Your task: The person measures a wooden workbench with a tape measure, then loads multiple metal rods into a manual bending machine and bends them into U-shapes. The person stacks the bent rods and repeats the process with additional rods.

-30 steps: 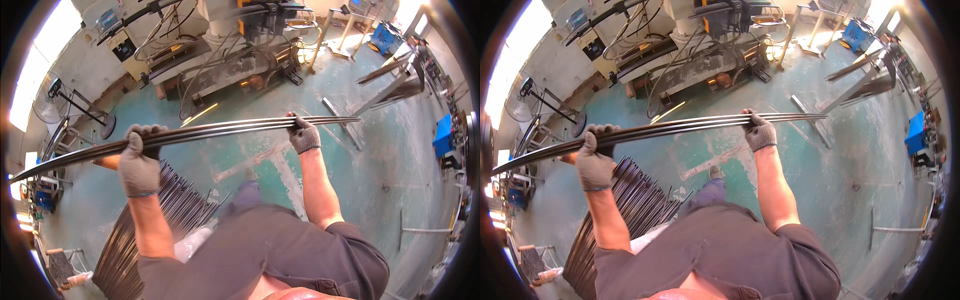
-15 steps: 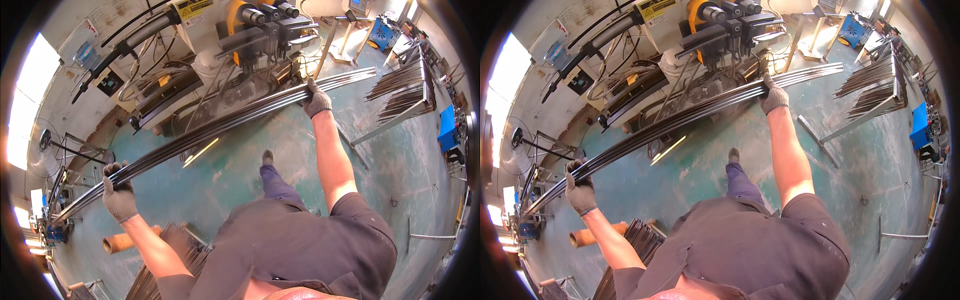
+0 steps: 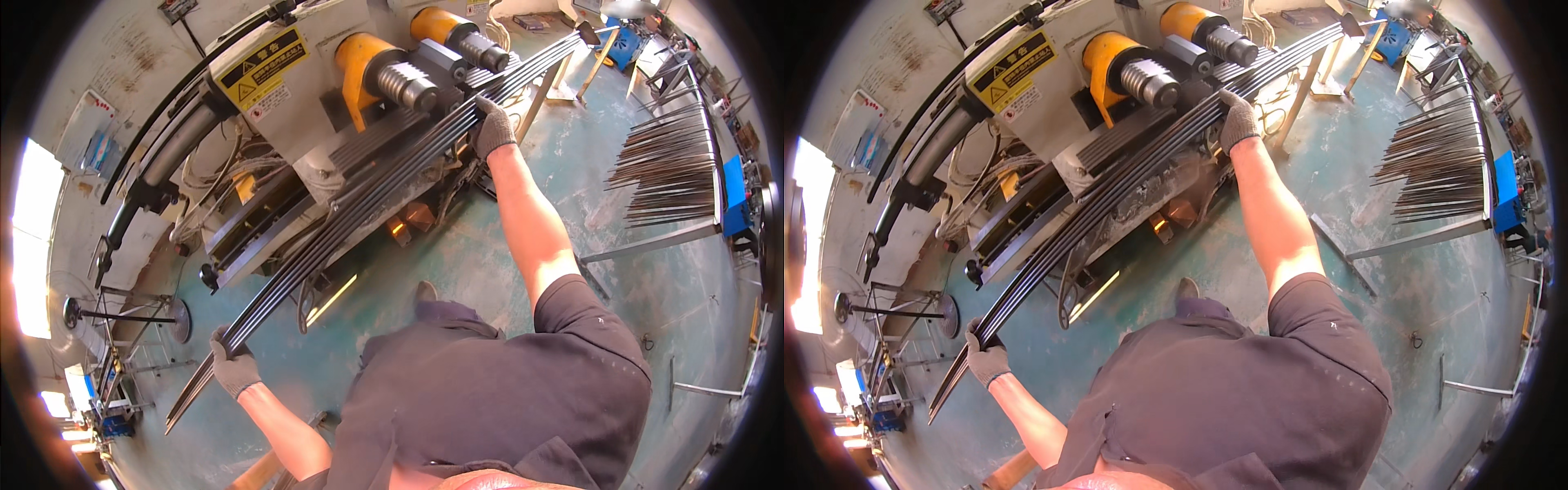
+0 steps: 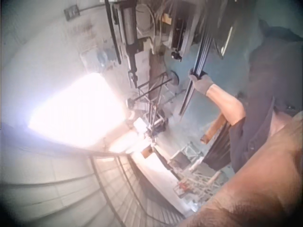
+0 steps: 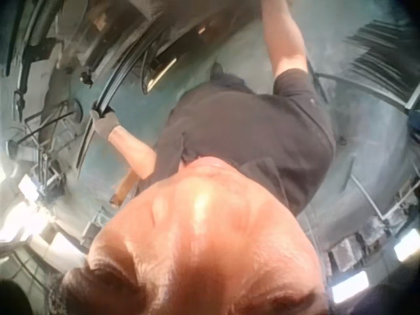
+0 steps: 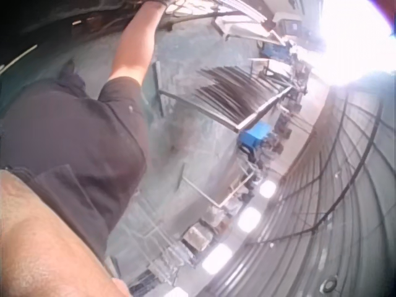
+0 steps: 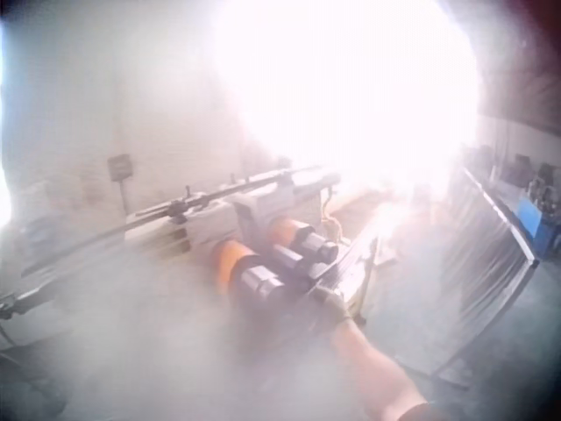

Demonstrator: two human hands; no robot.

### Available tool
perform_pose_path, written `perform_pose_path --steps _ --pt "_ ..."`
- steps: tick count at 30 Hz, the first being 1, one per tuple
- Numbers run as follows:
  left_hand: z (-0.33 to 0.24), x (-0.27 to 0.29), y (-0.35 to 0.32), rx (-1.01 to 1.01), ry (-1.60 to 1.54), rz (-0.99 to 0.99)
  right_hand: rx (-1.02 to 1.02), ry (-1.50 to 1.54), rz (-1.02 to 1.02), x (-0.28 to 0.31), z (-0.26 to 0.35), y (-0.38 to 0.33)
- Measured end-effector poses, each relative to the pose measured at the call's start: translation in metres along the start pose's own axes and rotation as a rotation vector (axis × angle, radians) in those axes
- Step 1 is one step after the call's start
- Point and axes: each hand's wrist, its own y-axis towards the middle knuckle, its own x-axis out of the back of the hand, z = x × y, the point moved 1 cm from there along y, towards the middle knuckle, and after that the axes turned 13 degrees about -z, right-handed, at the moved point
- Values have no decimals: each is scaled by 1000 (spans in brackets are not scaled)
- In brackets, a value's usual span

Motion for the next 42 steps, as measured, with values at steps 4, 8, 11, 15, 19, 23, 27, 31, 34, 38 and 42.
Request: perform_pose_path --steps 4,8,11,15,19,23,27,31,34,38,42 --pt "24 -46 32 45 86 16 13 6 111 -32 -1 43" --pt "51 -103 59 112 11 -49 -44 -72 13 -37 -29 98" --pt "78 -139 72 179 -19 -16 57 -201 -145 -38 -36 126" --pt "126 -181 69 219 17 55 245 -371 -274 -35 -49 137" --pt "168 -218 53 334 48 39 302 -418 -394 -48 -49 116" --pt "174 -224 51 447 -112 148 270 -570 -465 -61 -36 77" --pt "135 -184 104 330 -229 137 295 -388 -414 -42 -35 69" --pt "118 -143 138 60 46 81 292 -321 -322 -8 -57 72" --pt "126 -186 91 132 -81 -93 313 -457 -367 17 -60 58" --pt "149 -188 75 131 -56 -32 305 -379 -359 35 -82 61" --pt "182 -219 34 241 -85 -51 184 -366 -290 42 -91 43"
